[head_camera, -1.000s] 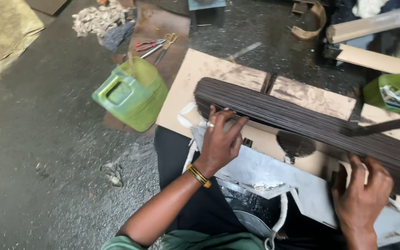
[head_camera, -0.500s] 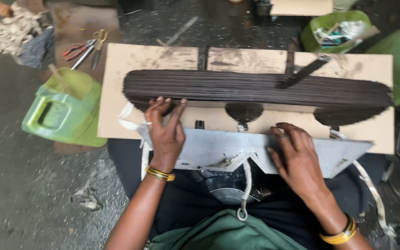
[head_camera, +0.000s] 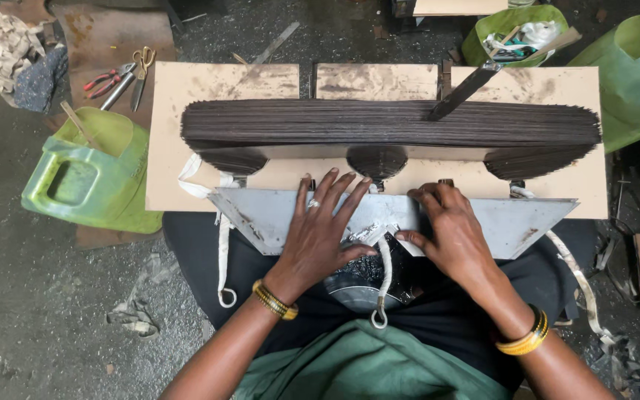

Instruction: The person sits on the floor of a workshop and works on a large bundle of dark incense sticks held on a board. They press the bundle flat with a metal plate, use a knife to trim and square the ends of the bundle, tap and realign the sticks, and repeatedly reposition the bundle to trim different sections.

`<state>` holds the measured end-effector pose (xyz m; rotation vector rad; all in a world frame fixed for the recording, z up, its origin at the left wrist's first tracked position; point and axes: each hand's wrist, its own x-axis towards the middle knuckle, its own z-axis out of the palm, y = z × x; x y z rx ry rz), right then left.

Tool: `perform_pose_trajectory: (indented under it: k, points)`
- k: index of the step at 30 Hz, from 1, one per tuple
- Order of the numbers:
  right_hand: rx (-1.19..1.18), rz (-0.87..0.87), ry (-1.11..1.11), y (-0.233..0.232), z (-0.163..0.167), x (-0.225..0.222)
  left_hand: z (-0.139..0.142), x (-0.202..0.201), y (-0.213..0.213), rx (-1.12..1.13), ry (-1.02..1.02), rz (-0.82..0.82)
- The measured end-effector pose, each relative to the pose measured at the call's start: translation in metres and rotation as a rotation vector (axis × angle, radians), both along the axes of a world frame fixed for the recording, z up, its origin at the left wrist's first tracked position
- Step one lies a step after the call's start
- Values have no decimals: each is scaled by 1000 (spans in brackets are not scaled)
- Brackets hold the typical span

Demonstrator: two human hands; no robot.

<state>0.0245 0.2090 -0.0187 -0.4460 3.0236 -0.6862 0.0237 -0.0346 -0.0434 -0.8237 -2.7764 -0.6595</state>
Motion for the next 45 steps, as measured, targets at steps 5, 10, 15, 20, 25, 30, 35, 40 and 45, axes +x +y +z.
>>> perform_pose_trajectory:
  k: [5, 10, 15, 20, 25, 30, 35, 40, 45]
  points:
    - [117, -26, 38, -4, -1, 0, 1, -9, 8, 20, -158, -60]
    - [273, 25, 231, -17, -6, 4, 0, -10, 6, 49, -82, -57]
    - [371, 20, 284, -14, -1, 12, 8, -4, 8, 46, 9, -38]
    - [282, 9, 494, 7, -3, 27, -1, 8, -3, -173, 387, -25]
    - [457, 2, 178, 32, -23, 19, -18, 1, -38, -147, 368, -117]
    - [351, 213, 335, 37, -39, 10, 12, -3, -129, -212, 308, 40]
    - [290, 290, 502, 22, -49, -7, 42, -32, -193, 44, 418, 208]
    - [136, 174, 636, 6, -59, -28, 60, -62, -184, 7, 502, 283]
    - [154, 157, 754, -17, -68, -56, 76, -69, -182, -103, 413, 389]
